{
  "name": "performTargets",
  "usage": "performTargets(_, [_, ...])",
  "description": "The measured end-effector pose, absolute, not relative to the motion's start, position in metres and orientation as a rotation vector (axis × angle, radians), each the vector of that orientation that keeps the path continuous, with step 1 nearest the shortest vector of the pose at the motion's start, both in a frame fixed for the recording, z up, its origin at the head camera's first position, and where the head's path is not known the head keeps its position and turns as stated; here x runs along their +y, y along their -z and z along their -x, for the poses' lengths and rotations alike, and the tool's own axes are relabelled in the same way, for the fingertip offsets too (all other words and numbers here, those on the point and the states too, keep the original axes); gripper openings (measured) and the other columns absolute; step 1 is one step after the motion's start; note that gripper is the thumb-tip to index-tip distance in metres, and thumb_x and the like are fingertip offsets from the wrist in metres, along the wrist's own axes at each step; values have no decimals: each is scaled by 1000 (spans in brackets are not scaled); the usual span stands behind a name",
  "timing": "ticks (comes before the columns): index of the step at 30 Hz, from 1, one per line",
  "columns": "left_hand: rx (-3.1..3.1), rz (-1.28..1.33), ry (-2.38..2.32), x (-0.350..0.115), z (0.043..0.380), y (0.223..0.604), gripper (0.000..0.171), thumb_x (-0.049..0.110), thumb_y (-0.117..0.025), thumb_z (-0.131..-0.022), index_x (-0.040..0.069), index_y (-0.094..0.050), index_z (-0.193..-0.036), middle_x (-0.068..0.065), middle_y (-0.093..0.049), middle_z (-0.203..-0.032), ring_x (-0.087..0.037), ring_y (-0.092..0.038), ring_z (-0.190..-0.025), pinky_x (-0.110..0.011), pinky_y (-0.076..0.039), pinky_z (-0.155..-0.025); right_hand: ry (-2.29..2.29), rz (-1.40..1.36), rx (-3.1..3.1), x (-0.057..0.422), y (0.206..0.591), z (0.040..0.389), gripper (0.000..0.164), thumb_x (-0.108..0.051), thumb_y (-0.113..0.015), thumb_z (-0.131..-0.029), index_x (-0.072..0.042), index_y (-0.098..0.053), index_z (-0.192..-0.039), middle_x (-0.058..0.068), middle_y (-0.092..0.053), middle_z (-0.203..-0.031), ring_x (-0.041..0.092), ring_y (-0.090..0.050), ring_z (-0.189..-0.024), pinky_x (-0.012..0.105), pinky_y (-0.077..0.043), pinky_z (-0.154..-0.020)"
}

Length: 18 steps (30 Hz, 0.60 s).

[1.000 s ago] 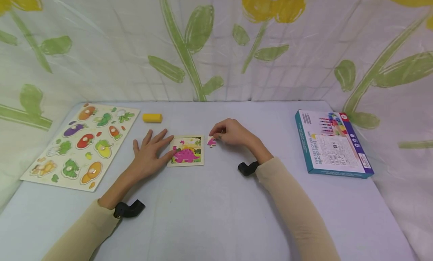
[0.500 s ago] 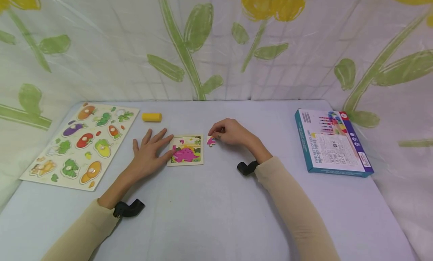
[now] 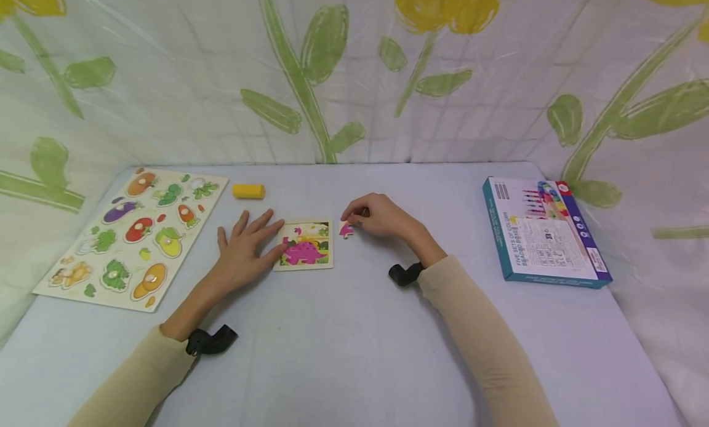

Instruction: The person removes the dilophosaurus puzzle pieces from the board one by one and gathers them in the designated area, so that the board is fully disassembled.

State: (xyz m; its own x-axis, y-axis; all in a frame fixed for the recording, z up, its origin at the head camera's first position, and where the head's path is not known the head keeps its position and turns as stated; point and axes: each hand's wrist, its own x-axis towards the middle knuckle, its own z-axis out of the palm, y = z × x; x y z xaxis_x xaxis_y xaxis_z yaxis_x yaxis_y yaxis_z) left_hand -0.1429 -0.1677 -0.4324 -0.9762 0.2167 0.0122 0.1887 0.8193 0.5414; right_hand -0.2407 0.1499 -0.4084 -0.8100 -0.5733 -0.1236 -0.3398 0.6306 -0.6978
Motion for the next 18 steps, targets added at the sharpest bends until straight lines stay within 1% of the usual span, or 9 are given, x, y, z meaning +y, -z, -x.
performTargets(14, [2947, -319, -853, -168, 143, 431, 64, 44, -63, -102, 17, -50, -159, -12, -29, -176, -50, 0, -166, -84, 15, -118, 982, 739, 2537, 150, 409, 241, 18, -15, -66, -105, -17, -81, -113, 0, -79, -106, 16, -62, -91, 31, -49, -83])
performTargets(18, [2950, -323, -857, -168, 143, 431, 64, 44, -64, -102, 17, -50, -159, -12, -29, -176, -50, 0, -166, -84, 15, -118, 984, 747, 2539, 150, 410, 242, 17, -16, -67, -105, -17, -82, -113, 0, -80, -105, 16, -61, -89, 31, -49, -82])
